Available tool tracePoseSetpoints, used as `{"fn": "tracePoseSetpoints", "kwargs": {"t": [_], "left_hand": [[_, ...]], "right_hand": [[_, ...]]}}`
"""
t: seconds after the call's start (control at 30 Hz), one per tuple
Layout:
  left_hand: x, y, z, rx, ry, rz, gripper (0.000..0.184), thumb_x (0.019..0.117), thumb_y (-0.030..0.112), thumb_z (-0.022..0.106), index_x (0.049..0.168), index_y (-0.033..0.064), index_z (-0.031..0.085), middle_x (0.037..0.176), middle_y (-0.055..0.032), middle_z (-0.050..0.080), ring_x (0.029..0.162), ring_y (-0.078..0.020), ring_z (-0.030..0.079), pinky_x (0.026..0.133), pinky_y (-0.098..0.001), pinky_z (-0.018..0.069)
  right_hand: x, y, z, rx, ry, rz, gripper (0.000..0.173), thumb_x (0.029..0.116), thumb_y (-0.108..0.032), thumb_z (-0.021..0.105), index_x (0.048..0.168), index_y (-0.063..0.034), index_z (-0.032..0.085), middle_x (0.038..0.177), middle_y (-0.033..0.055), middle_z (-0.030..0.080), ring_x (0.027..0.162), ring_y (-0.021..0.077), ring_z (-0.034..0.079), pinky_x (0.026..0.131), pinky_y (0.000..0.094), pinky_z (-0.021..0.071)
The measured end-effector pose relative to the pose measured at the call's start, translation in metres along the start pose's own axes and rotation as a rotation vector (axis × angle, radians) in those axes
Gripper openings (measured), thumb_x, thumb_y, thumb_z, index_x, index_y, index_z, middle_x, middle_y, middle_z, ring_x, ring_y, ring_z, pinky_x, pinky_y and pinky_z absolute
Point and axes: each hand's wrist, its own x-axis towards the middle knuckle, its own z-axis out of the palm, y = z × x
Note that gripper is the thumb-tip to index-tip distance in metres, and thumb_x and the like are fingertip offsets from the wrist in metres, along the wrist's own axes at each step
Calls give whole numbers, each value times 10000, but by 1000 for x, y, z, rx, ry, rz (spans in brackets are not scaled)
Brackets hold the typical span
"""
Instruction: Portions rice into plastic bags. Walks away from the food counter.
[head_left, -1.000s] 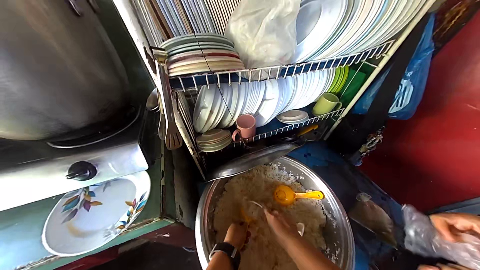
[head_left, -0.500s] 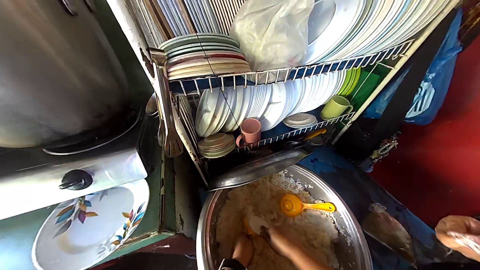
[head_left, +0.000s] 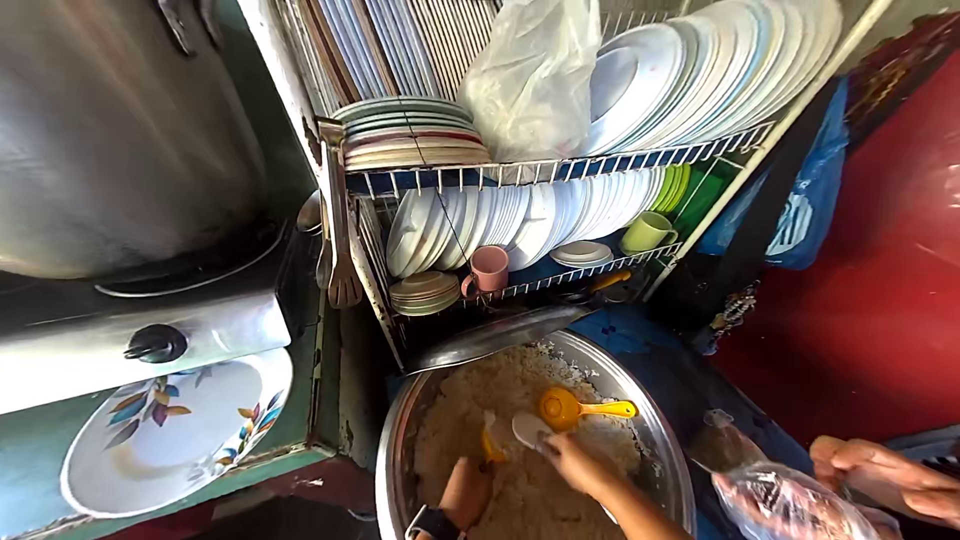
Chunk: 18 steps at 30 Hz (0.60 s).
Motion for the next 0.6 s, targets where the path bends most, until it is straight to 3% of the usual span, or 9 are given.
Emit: {"fn": "tracePoseSetpoints", "kwargs": {"t": [0.1, 0.13, 0.17, 0.23, 0.3, 0.37, 0.43, 0.53, 0.6], "left_hand": [[-34, 17, -6, 169, 14, 60, 390, 1104, 288, 458, 1162, -53, 638, 963, -201, 650, 848, -307, 638, 822, -477, 522], [-47, 22, -7, 222, 21, 68, 408, 1104, 298, 454, 1179, -55, 644, 1035, -240, 668, 956, -358, 663, 902, -527, 515], [-58, 23, -7, 240, 35, 81, 409, 1105, 300, 452, 1164, -56, 645, 1035, -245, 665, 973, -369, 659, 913, -538, 505], [-72, 13, -5, 185, 66, 109, 378, 1101, 277, 468, 1112, -56, 647, 938, -210, 648, 867, -327, 641, 848, -502, 511], [-76, -2, -5, 45, 91, 141, 336, 1099, 231, 479, 1120, -55, 654, 815, -129, 607, 689, -218, 575, 701, -394, 506], [-80, -7, -10, -143, 97, 138, 313, 1102, 201, 472, 1137, -49, 658, 708, -39, 548, 542, -111, 485, 546, -283, 454], [-83, -6, -13, -350, 92, 108, 303, 1108, 197, 457, 1132, -38, 647, 642, 5, 515, 457, -70, 442, 457, -235, 421], [-88, -7, -15, -556, 73, 89, 265, 1113, 189, 442, 1104, -13, 613, 604, 27, 492, 413, -54, 420, 408, -205, 400], [-92, -13, -15, -543, 70, 100, 256, 1109, 175, 449, 1090, -18, 617, 594, 31, 486, 412, -49, 417, 405, -199, 393]], "right_hand": [[-25, -29, -4, 19, 108, -67, 506, 1116, -405, 393, 1563, -180, 465, 1434, 165, 608, 1350, 341, 561, 1139, 553, 404], [-27, -39, -4, -14, 92, -73, 509, 1119, -405, 383, 1573, -185, 449, 1442, 163, 602, 1353, 341, 557, 1137, 552, 404], [-25, -43, -5, -34, 83, -62, 507, 1119, -403, 383, 1562, -169, 465, 1440, 173, 600, 1353, 349, 554, 1135, 554, 403], [-17, -31, -8, -48, 91, -1, 490, 1118, -386, 390, 1477, -98, 559, 1422, 199, 603, 1352, 366, 549, 1133, 565, 401], [-20, -13, -8, -47, 147, 50, 482, 1117, -362, 383, 1431, -52, 580, 1405, 213, 604, 1352, 369, 545, 1129, 567, 402], [-44, -16, 1, 63, 221, 21, 511, 1118, -388, 386, 1523, -102, 508, 1396, 198, 622, 1327, 351, 574, 1130, 535, 413], [-76, -38, 23, 109, 256, -40, 484, 1106, -390, 433, 1531, -175, 514, 1325, 207, 662, 1224, 373, 639, 1062, 540, 477], [-88, -52, 49, 5, 243, -5, 517, 1108, -451, 391, 1593, -275, 411, 1280, 244, 640, 1102, 406, 668, 946, 537, 530], [-77, -46, 44, -12, 233, 66, 516, 1113, -453, 369, 1600, -286, 394, 1297, 217, 651, 1161, 386, 654, 990, 531, 512]]}}
